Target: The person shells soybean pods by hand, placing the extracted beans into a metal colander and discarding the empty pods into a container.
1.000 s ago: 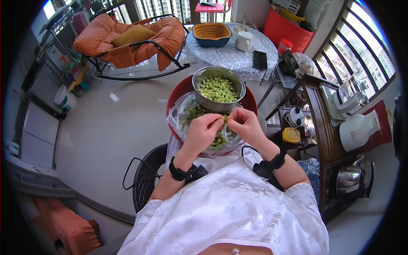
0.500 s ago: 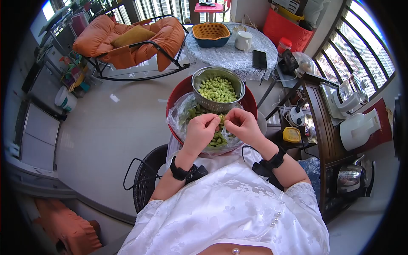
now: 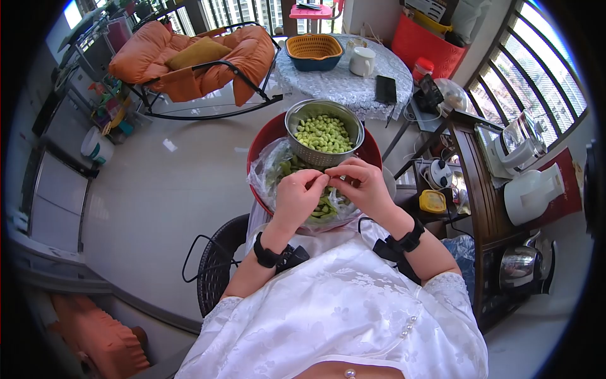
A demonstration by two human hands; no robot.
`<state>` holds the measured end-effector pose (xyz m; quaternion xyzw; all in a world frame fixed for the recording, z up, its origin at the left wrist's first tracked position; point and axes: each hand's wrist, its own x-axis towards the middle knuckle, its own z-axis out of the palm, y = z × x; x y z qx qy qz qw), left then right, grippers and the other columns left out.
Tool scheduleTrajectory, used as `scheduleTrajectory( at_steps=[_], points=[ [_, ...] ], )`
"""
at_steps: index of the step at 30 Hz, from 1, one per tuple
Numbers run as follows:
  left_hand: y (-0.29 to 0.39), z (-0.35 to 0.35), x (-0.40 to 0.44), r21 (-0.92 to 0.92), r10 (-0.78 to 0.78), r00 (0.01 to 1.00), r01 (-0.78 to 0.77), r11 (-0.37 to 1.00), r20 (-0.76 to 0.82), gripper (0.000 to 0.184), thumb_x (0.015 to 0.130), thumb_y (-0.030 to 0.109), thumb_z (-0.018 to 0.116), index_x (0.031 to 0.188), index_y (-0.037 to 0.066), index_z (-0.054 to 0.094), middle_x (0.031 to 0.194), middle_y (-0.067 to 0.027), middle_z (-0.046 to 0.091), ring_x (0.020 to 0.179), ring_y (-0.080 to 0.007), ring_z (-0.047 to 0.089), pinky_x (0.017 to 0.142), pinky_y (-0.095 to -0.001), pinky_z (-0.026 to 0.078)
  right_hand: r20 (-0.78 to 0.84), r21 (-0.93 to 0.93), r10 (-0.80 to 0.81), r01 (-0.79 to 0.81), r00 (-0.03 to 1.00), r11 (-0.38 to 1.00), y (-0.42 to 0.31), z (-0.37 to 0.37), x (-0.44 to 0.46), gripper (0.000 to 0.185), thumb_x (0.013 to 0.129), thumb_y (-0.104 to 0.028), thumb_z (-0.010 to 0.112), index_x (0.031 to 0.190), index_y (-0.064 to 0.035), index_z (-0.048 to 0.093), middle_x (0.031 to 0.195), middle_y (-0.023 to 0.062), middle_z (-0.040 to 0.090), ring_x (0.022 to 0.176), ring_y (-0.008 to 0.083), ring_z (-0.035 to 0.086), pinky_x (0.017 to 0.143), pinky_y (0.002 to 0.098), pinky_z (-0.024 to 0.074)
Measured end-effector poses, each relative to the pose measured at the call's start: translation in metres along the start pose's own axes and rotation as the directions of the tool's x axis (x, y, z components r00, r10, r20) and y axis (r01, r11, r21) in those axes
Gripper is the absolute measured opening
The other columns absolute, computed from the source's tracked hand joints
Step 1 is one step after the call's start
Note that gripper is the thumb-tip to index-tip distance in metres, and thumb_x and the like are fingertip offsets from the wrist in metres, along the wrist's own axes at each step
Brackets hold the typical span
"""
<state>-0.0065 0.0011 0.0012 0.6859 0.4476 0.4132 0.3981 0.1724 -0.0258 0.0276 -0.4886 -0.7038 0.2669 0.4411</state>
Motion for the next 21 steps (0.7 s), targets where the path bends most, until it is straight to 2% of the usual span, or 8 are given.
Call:
scheduleTrajectory(
  at_steps=[4, 6, 8, 11, 14, 16, 19, 21],
  points=[
    [0.000, 0.000, 0.001, -0.070, -0.028, 1.000, 0.027, 0.997, -0.013, 0.019, 0.089, 0.019, 0.067, 0.090, 0.000, 0.071, 0.067, -0.0092, 0.066, 0.059, -0.0161, 0.061, 0.057, -0.0300, 0.047, 0.029, 0.093, 0.085, -0.087, 0.996, 0.992, 0.005, 0.000, 0.000, 0.016, 0.084, -0.007, 0.072, 0.099, -0.0037, 0.073, 0.084, 0.0031, 0.067, 0.064, 0.0083, 0.058, 0.059, 0.0227, 0.0464],
    [0.002, -0.003, 0.002, -0.132, -0.081, 0.996, 0.085, 0.988, 0.034, 0.020, 0.090, 0.018, 0.066, 0.089, -0.001, 0.071, 0.065, -0.0063, 0.064, 0.058, -0.0112, 0.058, 0.056, -0.0277, 0.045, 0.063, 0.138, 0.149, -0.156, 0.987, 0.978, 0.010, 0.001, 0.000, 0.015, 0.085, -0.007, 0.072, 0.099, -0.0025, 0.073, 0.083, 0.0017, 0.068, 0.064, 0.0062, 0.058, 0.059, 0.0220, 0.0460],
    [0.001, -0.002, 0.003, -0.159, -0.081, 0.996, 0.085, 0.984, 0.032, 0.020, 0.090, 0.019, 0.066, 0.089, -0.001, 0.071, 0.064, -0.0055, 0.064, 0.057, -0.0103, 0.057, 0.055, -0.0272, 0.044, 0.113, 0.351, 0.268, -0.290, 0.957, 0.890, 0.021, 0.006, -0.001, 0.014, 0.087, -0.009, 0.072, 0.098, -0.0006, 0.070, 0.083, -0.0011, 0.068, 0.066, 0.0023, 0.056, 0.059, 0.0202, 0.0449],
    [0.004, -0.003, 0.002, -0.156, -0.091, 0.996, 0.091, 0.984, 0.008, 0.020, 0.091, 0.019, 0.067, 0.087, -0.001, 0.071, 0.062, -0.0048, 0.063, 0.056, -0.0100, 0.055, 0.054, -0.0270, 0.044, 0.030, 0.438, 0.247, -0.235, 0.969, 0.868, 0.034, 0.009, 0.001, 0.014, 0.088, -0.011, 0.072, 0.097, -0.0009, 0.067, 0.082, -0.0033, 0.065, 0.066, 0.0005, 0.054, 0.058, 0.0188, 0.0432],
    [0.005, -0.002, 0.002, -0.068, -0.078, 0.996, 0.075, 0.995, -0.045, 0.021, 0.090, 0.021, 0.067, 0.086, 0.000, 0.070, 0.062, -0.0058, 0.063, 0.054, -0.0124, 0.056, 0.054, -0.0281, 0.044, -0.085, 0.342, 0.227, -0.186, 0.970, 0.921, 0.040, 0.000, 0.014, 0.015, 0.090, -0.007, 0.071, 0.100, -0.0011, 0.063, 0.086, -0.0028, 0.065, 0.080, 0.0024, 0.059, 0.071, 0.0175, 0.0470],
    [0.004, -0.003, 0.002, -0.009, -0.054, 0.996, 0.054, 0.999, -0.075, 0.023, 0.090, 0.022, 0.068, 0.085, 0.000, 0.070, 0.062, -0.0066, 0.064, 0.054, -0.0141, 0.057, 0.054, -0.0288, 0.045, -0.130, 0.347, 0.214, -0.158, 0.968, 0.924, 0.042, -0.007, 0.027, 0.015, 0.089, -0.008, 0.071, 0.100, -0.0011, 0.063, 0.086, -0.0038, 0.064, 0.075, 0.0012, 0.057, 0.068, 0.0173, 0.0460],
    [0.003, -0.002, 0.002, 0.019, -0.083, 0.996, 0.084, 0.996, -0.033, 0.025, 0.089, 0.026, 0.069, 0.085, 0.001, 0.070, 0.064, -0.0085, 0.066, 0.054, -0.0181, 0.060, 0.055, -0.0309, 0.047, -0.250, 0.147, 0.185, -0.151, 0.950, 0.978, 0.040, -0.013, 0.042, 0.015, 0.085, -0.008, 0.070, 0.097, -0.0025, 0.064, 0.081, -0.0028, 0.065, 0.060, 0.0011, 0.051, 0.055, 0.0199, 0.0421],
    [0.002, -0.001, 0.001, 0.048, -0.076, 0.997, 0.077, 0.996, -0.030, 0.027, 0.088, 0.028, 0.069, 0.085, 0.002, 0.071, 0.066, -0.0089, 0.067, 0.056, -0.0199, 0.063, 0.056, -0.0318, 0.048, -0.244, 0.120, 0.168, -0.143, 0.955, 0.983, 0.040, -0.017, 0.048, 0.015, 0.084, -0.007, 0.070, 0.098, -0.0025, 0.064, 0.081, -0.0025, 0.065, 0.060, 0.0013, 0.051, 0.055, 0.0201, 0.0425]
  ],
)
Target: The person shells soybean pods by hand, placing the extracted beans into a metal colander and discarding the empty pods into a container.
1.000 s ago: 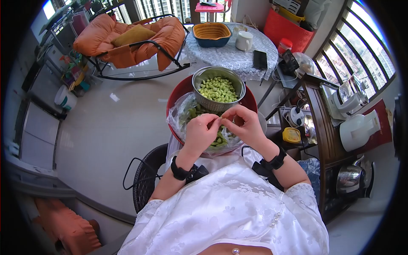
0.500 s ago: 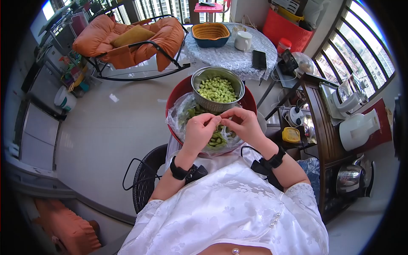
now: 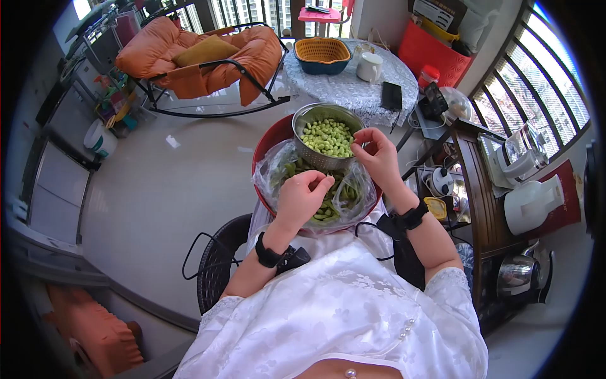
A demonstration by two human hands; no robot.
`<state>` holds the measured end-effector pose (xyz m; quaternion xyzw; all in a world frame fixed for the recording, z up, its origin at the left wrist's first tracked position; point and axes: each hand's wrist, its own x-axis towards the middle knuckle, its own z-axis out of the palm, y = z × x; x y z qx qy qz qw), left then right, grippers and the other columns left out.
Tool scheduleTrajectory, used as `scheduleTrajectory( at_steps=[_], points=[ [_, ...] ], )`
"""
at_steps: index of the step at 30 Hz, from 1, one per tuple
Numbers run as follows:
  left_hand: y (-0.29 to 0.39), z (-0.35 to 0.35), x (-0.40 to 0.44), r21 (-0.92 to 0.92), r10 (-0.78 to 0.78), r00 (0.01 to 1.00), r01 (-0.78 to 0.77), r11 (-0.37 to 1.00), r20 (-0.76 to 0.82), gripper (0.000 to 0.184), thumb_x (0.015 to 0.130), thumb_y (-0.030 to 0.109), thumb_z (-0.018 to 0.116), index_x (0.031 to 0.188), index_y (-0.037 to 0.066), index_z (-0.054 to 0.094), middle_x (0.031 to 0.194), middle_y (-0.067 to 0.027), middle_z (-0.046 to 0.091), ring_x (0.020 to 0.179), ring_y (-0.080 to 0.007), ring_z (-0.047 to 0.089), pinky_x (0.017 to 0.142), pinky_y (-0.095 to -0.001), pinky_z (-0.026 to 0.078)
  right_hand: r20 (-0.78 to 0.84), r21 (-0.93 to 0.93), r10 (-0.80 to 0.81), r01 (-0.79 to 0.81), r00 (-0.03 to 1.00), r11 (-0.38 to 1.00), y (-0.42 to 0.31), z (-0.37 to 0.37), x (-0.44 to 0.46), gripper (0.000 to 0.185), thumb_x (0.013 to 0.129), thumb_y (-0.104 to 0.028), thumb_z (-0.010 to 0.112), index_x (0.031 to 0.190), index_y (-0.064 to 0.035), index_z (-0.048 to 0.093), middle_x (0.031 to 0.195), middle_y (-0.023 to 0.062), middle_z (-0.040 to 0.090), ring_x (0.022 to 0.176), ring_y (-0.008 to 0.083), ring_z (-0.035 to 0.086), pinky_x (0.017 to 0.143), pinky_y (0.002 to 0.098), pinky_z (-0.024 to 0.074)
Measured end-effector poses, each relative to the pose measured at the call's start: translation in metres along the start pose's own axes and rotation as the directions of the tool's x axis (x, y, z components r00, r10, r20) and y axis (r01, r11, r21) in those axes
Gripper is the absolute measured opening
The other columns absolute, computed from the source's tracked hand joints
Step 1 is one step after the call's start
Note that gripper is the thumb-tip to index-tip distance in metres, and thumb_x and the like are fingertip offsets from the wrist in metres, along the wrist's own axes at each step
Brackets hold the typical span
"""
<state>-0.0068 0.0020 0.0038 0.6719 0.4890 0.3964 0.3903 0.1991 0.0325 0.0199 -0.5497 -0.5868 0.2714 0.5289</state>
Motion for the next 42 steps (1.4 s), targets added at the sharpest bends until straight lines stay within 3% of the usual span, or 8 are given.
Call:
scheduleTrajectory(
  at_steps=[8, 10, 12, 19, 25, 28, 33, 42],
  points=[
    [-0.002, -0.001, 0.003, -0.151, 0.002, 1.000, 0.000, 0.988, 0.015, 0.022, 0.087, 0.022, 0.072, 0.092, 0.000, 0.070, 0.071, -0.0071, 0.069, 0.061, -0.0139, 0.063, 0.059, -0.0281, 0.048, 0.065, -0.043, -0.007, 0.010, 0.998, 0.999, -0.014, -0.007, -0.015, 0.019, 0.085, -0.005, 0.068, 0.103, -0.0038, 0.066, 0.089, -0.0013, 0.065, 0.062, 0.0024, 0.052, 0.057, 0.0201, 0.0428],
    [-0.002, -0.003, 0.004, -0.206, -0.007, 0.998, 0.021, 0.978, 0.066, 0.021, 0.087, 0.019, 0.071, 0.094, -0.001, 0.070, 0.072, -0.0054, 0.069, 0.063, -0.0107, 0.061, 0.060, -0.0262, 0.047, 0.285, 0.097, -0.101, 0.076, 0.953, 0.992, -0.031, -0.008, -0.029, 0.023, 0.086, -0.007, 0.068, 0.110, -0.0041, 0.067, 0.099, 0.0002, 0.063, 0.067, 0.0026, 0.053, 0.059, 0.0191, 0.0425],
    [-0.006, -0.001, 0.004, -0.427, 0.043, 0.985, 0.032, 0.904, 0.166, 0.020, 0.091, 0.017, 0.069, 0.098, -0.002, 0.069, 0.076, -0.0005, 0.067, 0.068, -0.0058, 0.057, 0.062, -0.0224, 0.045, 0.403, 0.154, -0.056, -0.007, 0.914, 0.988, -0.042, -0.008, -0.040, 0.026, 0.089, -0.011, 0.071, 0.113, -0.0028, 0.066, 0.104, 0.0010, 0.060, 0.073, 0.0033, 0.055, 0.063, 0.0184, 0.0438],
    [0.001, -0.007, 0.003, -0.535, 0.012, 0.938, 0.187, 0.824, 0.347, 0.022, 0.093, 0.017, 0.068, 0.101, -0.003, 0.070, 0.077, 0.0032, 0.062, 0.069, -0.0037, 0.053, 0.061, -0.0196, 0.043, 0.544, 0.404, 0.052, -0.316, 0.837, 0.859, -0.019, -0.012, -0.046, 0.024, 0.091, -0.011, 0.070, 0.112, -0.0009, 0.065, 0.105, 0.0015, 0.062, 0.080, 0.0038, 0.057, 0.068, 0.0194, 0.0460],
    [-0.004, -0.004, 0.003, -0.502, 0.022, 0.906, 0.214, 0.838, 0.423, 0.022, 0.093, 0.018, 0.068, 0.098, -0.003, 0.071, 0.076, 0.0030, 0.062, 0.069, -0.0037, 0.053, 0.061, -0.0196, 0.043, 0.508, 0.332, -0.046, -0.145, 0.860, 0.932, -0.017, -0.016, -0.050, 0.013, 0.089, -0.007, 0.071, 0.100, 0.0003, 0.068, 0.096, -0.0008, 0.065, 0.083, 0.0050, 0.060, 0.073, 0.0199, 0.0484],
    [-0.004, -0.003, 0.002, -0.427, 0.010, 0.891, 0.209, 0.880, 0.454, 0.024, 0.090, 0.021, 0.072, 0.098, -0.001, 0.071, 0.076, -0.0002, 0.066, 0.066, -0.0056, 0.055, 0.060, -0.0222, 0.045, 0.547, 0.277, 0.015, -0.198, 0.837, 0.940, -0.020, -0.028, -0.048, 0.007, 0.089, -0.003, 0.068, 0.096, 0.0003, 0.068, 0.094, -0.0005, 0.066, 0.082, 0.0047, 0.061, 0.073, 0.0199, 0.0487],
    [-0.012, -0.007, 0.000, 0.310, 0.167, 0.914, -0.291, 0.905, 0.371, 0.021, 0.077, 0.017, 0.072, 0.097, 0.011, 0.073, 0.086, -0.0108, 0.069, 0.083, -0.0274, 0.066, 0.075, -0.0386, 0.052, 0.265, -0.015, 0.125, -0.125, 0.956, 0.992, -0.002, -0.063, -0.033, 0.009, 0.085, -0.003, 0.065, 0.093, -0.0006, 0.067, 0.082, -0.0034, 0.065, 0.073, 0.0023, 0.058, 0.064, 0.0181, 0.0460],
    [-0.036, 0.004, -0.005, 0.500, 0.062, 0.895, -0.303, 0.811, 0.442, 0.022, 0.075, 0.014, 0.070, 0.097, 0.012, 0.073, 0.084, -0.0102, 0.067, 0.086, -0.0299, 0.065, 0.078, -0.0408, 0.052, 0.010, -0.185, 0.246, -0.240, 0.969, 0.953, 0.118, -0.107, -0.012, 0.015, 0.080, -0.010, 0.068, 0.092, -0.0017, 0.071, 0.075, -0.0005, 0.066, 0.066, 0.0068, 0.058, 0.061, 0.0235, 0.0461]
  ],
)
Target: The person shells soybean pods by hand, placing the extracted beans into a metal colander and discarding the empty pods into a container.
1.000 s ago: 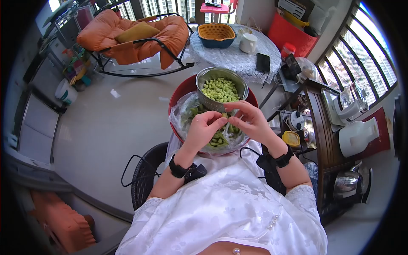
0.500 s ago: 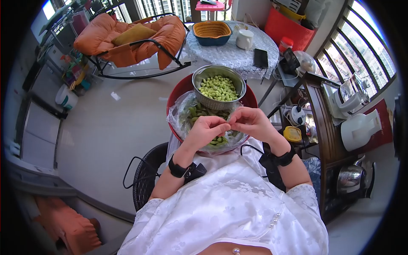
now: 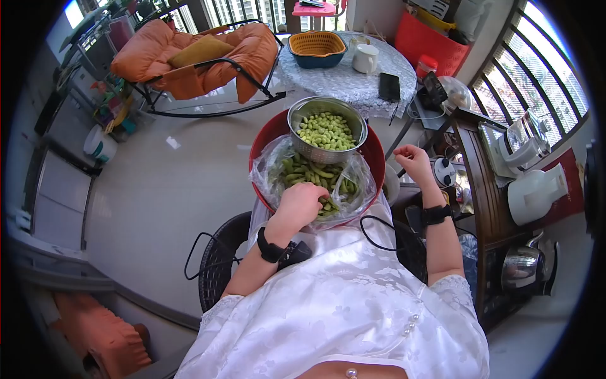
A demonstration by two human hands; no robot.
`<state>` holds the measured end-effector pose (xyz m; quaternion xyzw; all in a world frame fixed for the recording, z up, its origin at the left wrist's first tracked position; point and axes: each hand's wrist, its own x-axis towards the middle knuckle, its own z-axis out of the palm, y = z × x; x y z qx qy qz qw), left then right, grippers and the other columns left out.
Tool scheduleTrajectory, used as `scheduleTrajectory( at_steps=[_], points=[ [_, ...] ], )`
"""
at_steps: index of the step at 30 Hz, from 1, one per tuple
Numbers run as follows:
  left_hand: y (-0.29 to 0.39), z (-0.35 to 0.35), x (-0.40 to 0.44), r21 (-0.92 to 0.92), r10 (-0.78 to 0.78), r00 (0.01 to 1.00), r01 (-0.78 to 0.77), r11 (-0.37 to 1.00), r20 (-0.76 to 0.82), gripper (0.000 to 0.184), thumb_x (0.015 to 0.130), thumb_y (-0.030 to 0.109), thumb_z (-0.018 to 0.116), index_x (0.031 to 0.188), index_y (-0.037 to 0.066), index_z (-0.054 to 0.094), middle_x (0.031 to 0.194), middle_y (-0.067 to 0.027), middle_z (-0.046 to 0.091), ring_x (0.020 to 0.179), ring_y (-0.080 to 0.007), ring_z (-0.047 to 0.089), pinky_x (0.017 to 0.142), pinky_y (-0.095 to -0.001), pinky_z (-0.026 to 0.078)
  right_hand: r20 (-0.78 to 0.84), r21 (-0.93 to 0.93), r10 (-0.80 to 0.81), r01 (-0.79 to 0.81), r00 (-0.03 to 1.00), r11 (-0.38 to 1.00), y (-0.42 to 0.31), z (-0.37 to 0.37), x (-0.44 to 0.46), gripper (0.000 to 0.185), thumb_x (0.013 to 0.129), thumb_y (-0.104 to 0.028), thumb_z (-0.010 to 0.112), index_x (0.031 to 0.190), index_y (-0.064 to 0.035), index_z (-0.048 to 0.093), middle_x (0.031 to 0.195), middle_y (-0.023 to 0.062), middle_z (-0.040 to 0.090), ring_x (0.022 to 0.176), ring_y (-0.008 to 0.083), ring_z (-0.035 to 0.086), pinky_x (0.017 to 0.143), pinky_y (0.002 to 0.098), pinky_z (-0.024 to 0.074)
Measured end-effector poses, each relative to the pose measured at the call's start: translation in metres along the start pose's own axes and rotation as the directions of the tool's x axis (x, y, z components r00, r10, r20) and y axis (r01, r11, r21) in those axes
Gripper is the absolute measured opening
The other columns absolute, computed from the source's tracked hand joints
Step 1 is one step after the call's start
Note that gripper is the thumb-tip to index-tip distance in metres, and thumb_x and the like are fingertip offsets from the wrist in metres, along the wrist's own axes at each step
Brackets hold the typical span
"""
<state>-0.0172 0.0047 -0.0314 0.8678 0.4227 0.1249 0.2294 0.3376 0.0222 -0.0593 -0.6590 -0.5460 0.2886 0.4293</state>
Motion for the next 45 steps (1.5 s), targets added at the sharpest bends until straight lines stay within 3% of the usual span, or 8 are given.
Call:
scheduleTrajectory(
  at_steps=[8, 11, 13, 20, 22, 25, 35, 45],
  points=[
    [0.011, -0.023, 0.001, -0.306, -0.043, 0.999, 0.034, 0.951, -0.021, 0.012, 0.076, 0.012, 0.072, 0.087, 0.006, 0.073, 0.083, -0.0086, 0.067, 0.077, -0.0234, 0.065, 0.073, -0.0349, 0.051, -0.050, -0.214, 0.125, -0.133, 0.991, 0.968, 0.056, 0.005, 0.001, 0.023, 0.078, -0.014, 0.068, 0.099, -0.0063, 0.074, 0.073, 0.0029, 0.069, 0.065, 0.0110, 0.062, 0.063, 0.0268, 0.0490],
    [0.008, -0.031, 0.006, -0.594, -0.078, 0.981, -0.044, 0.803, -0.179, 0.010, 0.083, 0.011, 0.074, 0.089, 0.003, 0.071, 0.081, -0.0025, 0.067, 0.073, -0.0116, 0.062, 0.067, -0.0257, 0.048, -0.028, -0.183, 0.155, -0.157, 0.988, 0.970, 0.039, 0.004, -0.003, 0.025, 0.078, -0.015, 0.069, 0.101, -0.0066, 0.074, 0.071, 0.0023, 0.069, 0.063, 0.0114, 0.062, 0.062, 0.0275, 0.0489],
    [0.003, -0.034, 0.010, -0.909, -0.243, 0.958, -0.038, 0.415, -0.151, 0.011, 0.089, 0.013, 0.071, 0.095, 0.003, 0.070, 0.086, 0.0012, 0.068, 0.074, -0.0079, 0.061, 0.066, -0.0224, 0.048, -0.057, -0.215, 0.106, -0.116, 0.993, 0.970, 0.016, 0.004, -0.004, 0.024, 0.079, -0.015, 0.069, 0.101, -0.0062, 0.073, 0.071, 0.0025, 0.068, 0.062, 0.0106, 0.061, 0.061, 0.0269, 0.0484],
    [0.007, -0.035, 0.010, -0.992, -0.321, 0.941, -0.083, 0.098, -0.110, 0.014, 0.095, 0.015, 0.066, 0.106, 0.006, 0.065, 0.093, -0.0001, 0.068, 0.083, -0.0092, 0.067, 0.068, -0.0175, 0.053, -0.050, 0.153, -0.181, 0.187, 0.982, 0.970, -0.104, 0.034, -0.042, 0.015, 0.088, -0.013, 0.069, 0.097, -0.0023, 0.072, 0.070, -0.0018, 0.066, 0.063, 0.0020, 0.056, 0.056, 0.0199, 0.0425],
    [0.010, -0.034, 0.009, -0.990, -0.320, 0.938, -0.105, 0.099, -0.131, 0.014, 0.095, 0.015, 0.065, 0.106, 0.006, 0.064, 0.094, -0.0009, 0.069, 0.083, -0.0099, 0.068, 0.069, -0.0181, 0.053, 0.173, 0.412, -0.200, 0.114, 0.964, 0.904, -0.123, 0.052, -0.060, 0.020, 0.089, -0.016, 0.072, 0.102, -0.0010, 0.070, 0.080, -0.0018, 0.068, 0.066, 0.0011, 0.054, 0.059, 0.0179, 0.0421],
    [0.011, -0.032, 0.010, -0.985, -0.313, 0.935, -0.144, 0.092, -0.166, 0.013, 0.096, 0.013, 0.064, 0.105, 0.004, 0.062, 0.095, -0.0028, 0.069, 0.085, -0.0111, 0.068, 0.071, -0.0190, 0.054, 0.439, 0.279, -0.164, 0.039, 0.883, 0.959, -0.150, 0.057, -0.077, 0.018, 0.091, -0.011, 0.069, 0.105, 0.0007, 0.068, 0.089, -0.0007, 0.069, 0.073, 0.0024, 0.058, 0.065, 0.0177, 0.0464],
    [0.017, -0.036, 0.008, -0.929, -0.080, 0.997, 0.037, 0.369, 0.008, 0.021, 0.093, 0.008, 0.062, 0.112, -0.002, 0.065, 0.100, -0.0054, 0.069, 0.088, -0.0091, 0.066, 0.074, -0.0212, 0.052, 0.285, 0.462, -0.164, 0.014, 0.944, 0.887, -0.133, 0.066, -0.073, 0.013, 0.091, -0.009, 0.068, 0.099, 0.0003, 0.069, 0.079, -0.0037, 0.066, 0.070, -0.0003, 0.055, 0.060, 0.0165, 0.0430],
    [0.031, -0.028, 0.001, -0.715, -0.163, 0.961, -0.047, 0.697, -0.223, 0.013, 0.089, 0.003, 0.065, 0.100, -0.004, 0.068, 0.083, -0.0057, 0.070, 0.074, -0.0083, 0.065, 0.066, -0.0220, 0.052, 0.334, 0.295, -0.196, 0.095, 0.922, 0.951, -0.132, 0.066, -0.071, 0.012, 0.091, -0.006, 0.067, 0.101, 0.0006, 0.067, 0.084, -0.0043, 0.064, 0.072, 0.0004, 0.054, 0.064, 0.0174, 0.0434]
  ],
)
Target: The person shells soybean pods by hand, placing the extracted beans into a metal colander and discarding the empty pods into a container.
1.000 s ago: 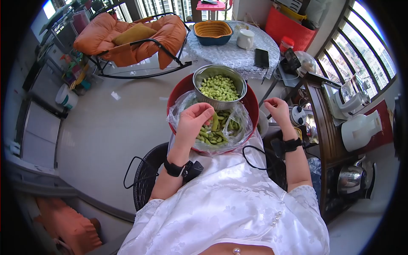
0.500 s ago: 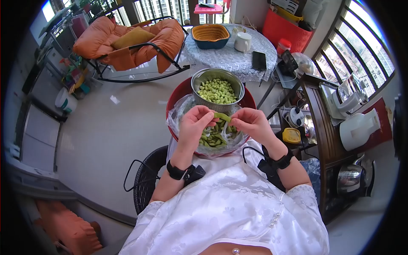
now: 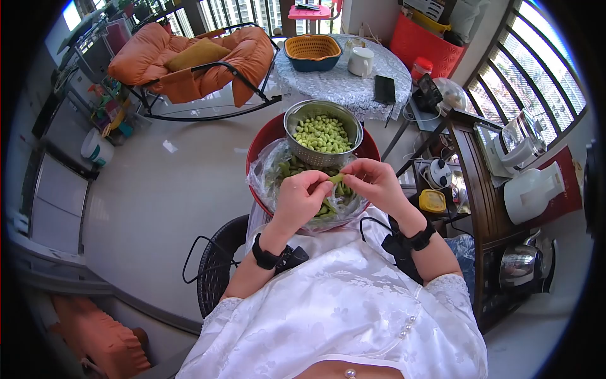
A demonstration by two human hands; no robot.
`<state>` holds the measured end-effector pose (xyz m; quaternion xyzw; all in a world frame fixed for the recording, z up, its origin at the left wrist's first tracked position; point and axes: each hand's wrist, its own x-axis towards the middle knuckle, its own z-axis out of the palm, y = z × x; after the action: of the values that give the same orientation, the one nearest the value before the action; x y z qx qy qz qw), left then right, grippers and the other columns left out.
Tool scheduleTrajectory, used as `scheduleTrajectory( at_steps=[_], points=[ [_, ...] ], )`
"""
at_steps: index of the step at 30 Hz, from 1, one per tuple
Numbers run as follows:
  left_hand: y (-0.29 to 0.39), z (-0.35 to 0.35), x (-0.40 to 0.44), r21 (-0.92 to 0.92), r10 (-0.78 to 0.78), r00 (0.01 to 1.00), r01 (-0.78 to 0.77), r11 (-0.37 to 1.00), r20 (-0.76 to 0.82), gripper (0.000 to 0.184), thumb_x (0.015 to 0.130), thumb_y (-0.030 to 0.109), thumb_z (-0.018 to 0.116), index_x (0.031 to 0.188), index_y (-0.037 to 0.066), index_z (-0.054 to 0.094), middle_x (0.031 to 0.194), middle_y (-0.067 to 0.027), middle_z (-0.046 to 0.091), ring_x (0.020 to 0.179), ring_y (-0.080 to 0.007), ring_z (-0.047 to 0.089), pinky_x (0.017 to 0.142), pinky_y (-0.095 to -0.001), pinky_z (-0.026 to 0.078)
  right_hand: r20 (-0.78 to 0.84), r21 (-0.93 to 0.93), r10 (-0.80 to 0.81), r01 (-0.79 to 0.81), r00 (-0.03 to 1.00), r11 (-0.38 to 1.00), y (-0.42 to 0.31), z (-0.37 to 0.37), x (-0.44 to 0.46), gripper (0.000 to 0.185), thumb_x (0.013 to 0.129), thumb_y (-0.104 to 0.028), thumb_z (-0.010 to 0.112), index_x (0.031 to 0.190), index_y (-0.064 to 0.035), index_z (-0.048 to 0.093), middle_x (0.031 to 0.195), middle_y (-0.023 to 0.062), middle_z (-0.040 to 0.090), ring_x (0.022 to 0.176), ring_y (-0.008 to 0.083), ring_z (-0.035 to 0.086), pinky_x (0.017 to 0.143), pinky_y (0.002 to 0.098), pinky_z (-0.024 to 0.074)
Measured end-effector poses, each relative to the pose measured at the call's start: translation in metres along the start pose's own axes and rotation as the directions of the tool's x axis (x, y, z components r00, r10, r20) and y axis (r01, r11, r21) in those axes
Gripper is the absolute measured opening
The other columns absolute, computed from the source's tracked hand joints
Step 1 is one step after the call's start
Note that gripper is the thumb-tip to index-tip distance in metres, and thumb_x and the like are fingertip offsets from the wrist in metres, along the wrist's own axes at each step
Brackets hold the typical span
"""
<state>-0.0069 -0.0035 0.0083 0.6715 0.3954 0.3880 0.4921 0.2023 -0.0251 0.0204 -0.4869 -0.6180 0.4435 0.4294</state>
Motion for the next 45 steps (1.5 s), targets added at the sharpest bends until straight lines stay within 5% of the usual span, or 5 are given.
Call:
scheduleTrajectory(
  at_steps=[19, 22, 27, 33, 45],
  points=[
    [0.000, -0.013, 0.007, -0.563, -0.215, 0.903, 0.404, 0.721, 0.372, 0.023, 0.099, 0.019, 0.056, 0.101, 0.000, 0.069, 0.080, -0.0036, 0.068, 0.070, -0.0094, 0.061, 0.067, -0.0226, 0.047, 0.078, 0.252, 0.052, -0.070, 0.996, 0.965, 0.006, -0.008, 0.002, 0.012, 0.093, -0.010, 0.067, 0.100, 0.0000, 0.065, 0.089, -0.0042, 0.063, 0.079, 0.0015, 0.056, 0.070, 0.0178, 0.0445],
    [-0.005, -0.015, 0.010, -0.474, -0.278, 0.905, 0.408, 0.780, 0.322, 0.023, 0.098, 0.017, 0.056, 0.100, -0.001, 0.069, 0.081, -0.0045, 0.069, 0.074, -0.0099, 0.063, 0.067, -0.0241, 0.049, 0.011, 0.210, 0.082, -0.083, 0.997, 0.974, -0.003, -0.029, 0.003, 0.013, 0.092, -0.009, 0.068, 0.101, 0.0001, 0.065, 0.091, -0.0034, 0.065, 0.080, 0.0018, 0.057, 0.070, 0.0179, 0.0452],
    [-0.028, -0.044, 0.004, 0.660, -0.033, 0.994, -0.042, 0.750, 0.100, 0.017, 0.082, 0.012, 0.066, 0.096, 0.003, 0.071, 0.082, -0.0117, 0.070, 0.081, -0.0241, 0.068, 0.074, -0.0357, 0.053, -0.430, 0.068, 0.046, -0.018, 0.902, 0.998, 0.021, -0.092, 0.006, 0.018, 0.089, -0.013, 0.068, 0.105, -0.0053, 0.068, 0.085, -0.0045, 0.067, 0.068, 0.0000, 0.054, 0.058, 0.0168, 0.0410],
    [-0.034, -0.051, 0.004, 0.741, -0.158, 0.978, 0.004, 0.671, 0.137, 0.020, 0.071, 0.011, 0.074, 0.090, 0.004, 0.071, 0.084, -0.0136, 0.067, 0.083, -0.0309, 0.066, 0.075, -0.0403, 0.052, -0.627, -0.453, -0.107, -0.249, 0.772, 0.856, 0.109, -0.143, 0.004, 0.018, 0.082, -0.017, 0.070, 0.094, -0.0042, 0.071, 0.076, 0.0035, 0.070, 0.068, 0.0110, 0.064, 0.065, 0.0265, 0.0503],
    [-0.034, -0.046, 0.002, 0.773, -0.099, 0.972, -0.107, 0.626, 0.214, 0.022, 0.063, 0.008, 0.079, 0.083, 0.006, 0.069, 0.089, -0.0115, 0.066, 0.088, -0.0333, 0.063, 0.079, -0.0430, 0.050, -0.618, -0.450, 0.062, -0.417, 0.784, 0.789, 0.184, -0.145, -0.001, 0.031, 0.078, -0.023, 0.070, 0.105, -0.0072, 0.069, 0.081, 0.0070, 0.072, 0.075, 0.0211, 0.069, 0.071, 0.0329, 0.0526]
  ],
)
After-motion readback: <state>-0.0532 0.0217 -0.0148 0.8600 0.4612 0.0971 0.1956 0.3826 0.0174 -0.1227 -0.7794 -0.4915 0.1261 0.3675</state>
